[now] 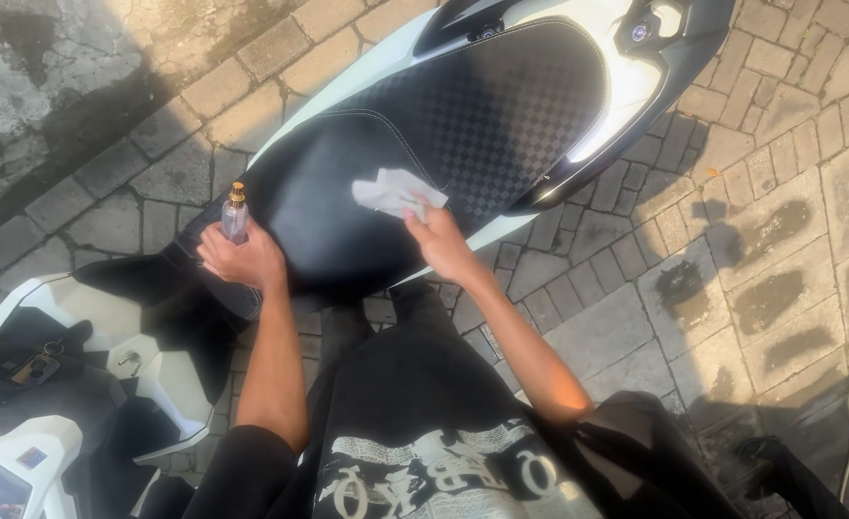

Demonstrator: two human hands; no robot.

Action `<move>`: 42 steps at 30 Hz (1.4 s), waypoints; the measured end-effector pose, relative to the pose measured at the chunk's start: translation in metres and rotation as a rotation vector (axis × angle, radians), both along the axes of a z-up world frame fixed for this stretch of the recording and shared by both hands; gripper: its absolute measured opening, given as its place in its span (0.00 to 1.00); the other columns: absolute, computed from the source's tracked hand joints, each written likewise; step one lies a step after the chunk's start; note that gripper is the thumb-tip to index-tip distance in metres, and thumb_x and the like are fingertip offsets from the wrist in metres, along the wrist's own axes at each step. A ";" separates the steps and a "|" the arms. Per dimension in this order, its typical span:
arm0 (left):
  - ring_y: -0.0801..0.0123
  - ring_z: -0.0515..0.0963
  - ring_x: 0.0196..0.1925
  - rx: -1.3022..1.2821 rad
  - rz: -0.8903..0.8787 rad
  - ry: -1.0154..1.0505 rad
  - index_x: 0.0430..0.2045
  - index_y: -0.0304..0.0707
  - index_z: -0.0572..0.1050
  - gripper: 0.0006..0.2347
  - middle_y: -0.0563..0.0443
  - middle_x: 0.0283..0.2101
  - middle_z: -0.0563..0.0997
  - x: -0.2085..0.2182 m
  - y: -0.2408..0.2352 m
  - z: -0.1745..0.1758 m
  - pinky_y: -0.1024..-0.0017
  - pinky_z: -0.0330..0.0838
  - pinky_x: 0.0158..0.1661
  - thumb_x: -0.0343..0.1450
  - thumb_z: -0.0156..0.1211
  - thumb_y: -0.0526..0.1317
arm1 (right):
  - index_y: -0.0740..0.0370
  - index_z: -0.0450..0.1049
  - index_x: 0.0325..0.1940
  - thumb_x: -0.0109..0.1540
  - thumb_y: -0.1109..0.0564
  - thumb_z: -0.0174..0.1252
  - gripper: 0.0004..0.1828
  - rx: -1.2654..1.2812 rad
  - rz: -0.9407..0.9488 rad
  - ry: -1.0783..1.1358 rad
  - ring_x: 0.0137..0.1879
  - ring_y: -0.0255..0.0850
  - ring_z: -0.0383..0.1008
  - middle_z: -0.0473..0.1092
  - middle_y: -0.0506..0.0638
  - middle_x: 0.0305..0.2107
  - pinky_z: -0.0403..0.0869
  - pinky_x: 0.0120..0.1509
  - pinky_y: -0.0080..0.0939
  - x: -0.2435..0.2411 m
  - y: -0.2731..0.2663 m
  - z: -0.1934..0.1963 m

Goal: The person cleans the seat of a white motorcycle using a spray bottle and a white cloth. They repeatedly spray the cleaning solution onto the black seat and wipe it down thoroughly, covering the entire surface area.

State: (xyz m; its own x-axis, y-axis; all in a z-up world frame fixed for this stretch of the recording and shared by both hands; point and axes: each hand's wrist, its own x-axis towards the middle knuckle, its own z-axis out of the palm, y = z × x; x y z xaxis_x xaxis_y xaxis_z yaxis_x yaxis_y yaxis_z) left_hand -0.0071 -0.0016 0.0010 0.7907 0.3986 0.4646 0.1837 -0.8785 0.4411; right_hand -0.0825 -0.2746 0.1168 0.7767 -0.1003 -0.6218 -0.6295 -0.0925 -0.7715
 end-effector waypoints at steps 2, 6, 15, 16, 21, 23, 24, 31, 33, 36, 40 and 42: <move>0.55 0.78 0.33 -0.010 -0.005 0.004 0.24 0.41 0.71 0.11 0.52 0.25 0.73 0.000 -0.002 0.002 0.63 0.69 0.39 0.60 0.72 0.34 | 0.65 0.71 0.59 0.70 0.37 0.47 0.30 0.023 -0.176 0.018 0.63 0.48 0.70 0.73 0.59 0.51 0.62 0.71 0.55 0.004 -0.024 0.011; 0.55 0.78 0.32 0.006 0.012 0.015 0.23 0.40 0.70 0.12 0.52 0.25 0.73 0.001 -0.005 0.006 0.62 0.68 0.38 0.60 0.73 0.34 | 0.60 0.60 0.48 0.67 0.37 0.60 0.27 -0.061 -0.883 -0.153 0.39 0.33 0.66 0.62 0.47 0.33 0.65 0.49 0.34 -0.011 -0.122 0.001; 0.55 0.76 0.32 0.014 0.005 0.021 0.23 0.41 0.69 0.12 0.53 0.25 0.71 0.001 -0.004 0.003 0.63 0.67 0.37 0.61 0.72 0.34 | 0.56 0.61 0.82 0.73 0.72 0.56 0.33 -1.076 0.070 -0.451 0.81 0.53 0.21 0.32 0.56 0.77 0.28 0.81 0.64 0.063 -0.162 -0.021; 0.55 0.76 0.32 0.016 0.005 0.014 0.23 0.41 0.69 0.12 0.53 0.25 0.71 0.002 -0.003 0.001 0.63 0.67 0.37 0.61 0.72 0.34 | 0.56 0.61 0.82 0.73 0.72 0.56 0.33 -1.073 0.065 -0.457 0.81 0.53 0.21 0.32 0.56 0.77 0.28 0.81 0.64 0.060 -0.150 -0.022; 0.58 0.77 0.32 0.013 0.009 0.045 0.23 0.41 0.70 0.12 0.54 0.25 0.72 0.001 -0.003 0.003 0.63 0.67 0.38 0.60 0.72 0.34 | 0.35 0.54 0.79 0.62 0.74 0.44 0.46 -0.981 0.126 -0.426 0.83 0.50 0.30 0.41 0.48 0.79 0.30 0.81 0.65 0.011 -0.057 -0.042; 0.58 0.77 0.32 0.014 0.015 0.036 0.23 0.41 0.70 0.12 0.54 0.25 0.72 0.001 -0.006 0.000 0.63 0.68 0.37 0.60 0.73 0.34 | 0.38 0.54 0.79 0.60 0.74 0.46 0.47 -0.966 0.146 -0.422 0.83 0.52 0.29 0.41 0.49 0.78 0.28 0.81 0.64 -0.002 -0.043 -0.042; 0.57 0.76 0.32 0.022 0.012 0.034 0.23 0.42 0.70 0.12 0.54 0.25 0.72 0.001 -0.003 0.000 0.63 0.68 0.37 0.60 0.73 0.34 | 0.41 0.55 0.79 0.58 0.74 0.47 0.47 -0.944 0.159 -0.406 0.83 0.53 0.29 0.41 0.51 0.78 0.27 0.81 0.64 -0.010 -0.032 -0.042; 0.57 0.77 0.33 0.058 -0.001 0.058 0.24 0.42 0.71 0.12 0.55 0.26 0.73 -0.002 -0.002 -0.001 0.64 0.68 0.37 0.60 0.73 0.35 | 0.40 0.64 0.74 0.60 0.66 0.52 0.39 -0.784 0.395 -0.460 0.82 0.51 0.42 0.51 0.47 0.76 0.39 0.81 0.65 -0.059 0.011 -0.039; 0.56 0.77 0.34 0.068 0.011 0.051 0.25 0.43 0.72 0.11 0.54 0.26 0.73 0.001 -0.003 -0.001 0.64 0.69 0.38 0.61 0.72 0.36 | 0.38 0.68 0.70 0.63 0.66 0.51 0.33 -0.343 0.243 -0.426 0.81 0.46 0.46 0.60 0.43 0.72 0.37 0.83 0.59 -0.065 0.022 -0.031; 0.56 0.77 0.33 0.061 0.008 0.036 0.24 0.42 0.71 0.12 0.53 0.25 0.73 -0.001 -0.002 0.000 0.63 0.68 0.38 0.60 0.73 0.35 | 0.67 0.73 0.56 0.68 0.38 0.53 0.29 0.034 -0.472 0.118 0.53 0.45 0.74 0.74 0.57 0.43 0.67 0.61 0.55 -0.058 0.018 0.000; 0.55 0.77 0.33 0.057 -0.005 0.031 0.25 0.41 0.71 0.12 0.52 0.25 0.73 0.000 -0.004 0.002 0.63 0.67 0.37 0.60 0.73 0.35 | 0.65 0.76 0.49 0.67 0.41 0.58 0.23 0.024 -0.959 -0.203 0.47 0.37 0.72 0.74 0.54 0.39 0.66 0.62 0.45 -0.016 -0.070 0.045; 0.55 0.77 0.31 0.048 0.006 0.018 0.23 0.40 0.71 0.12 0.52 0.24 0.72 0.002 -0.006 0.006 0.63 0.66 0.36 0.59 0.74 0.33 | 0.66 0.79 0.46 0.72 0.48 0.51 0.19 -0.378 -0.955 -0.628 0.44 0.29 0.69 0.77 0.54 0.35 0.69 0.60 0.34 -0.015 -0.130 0.019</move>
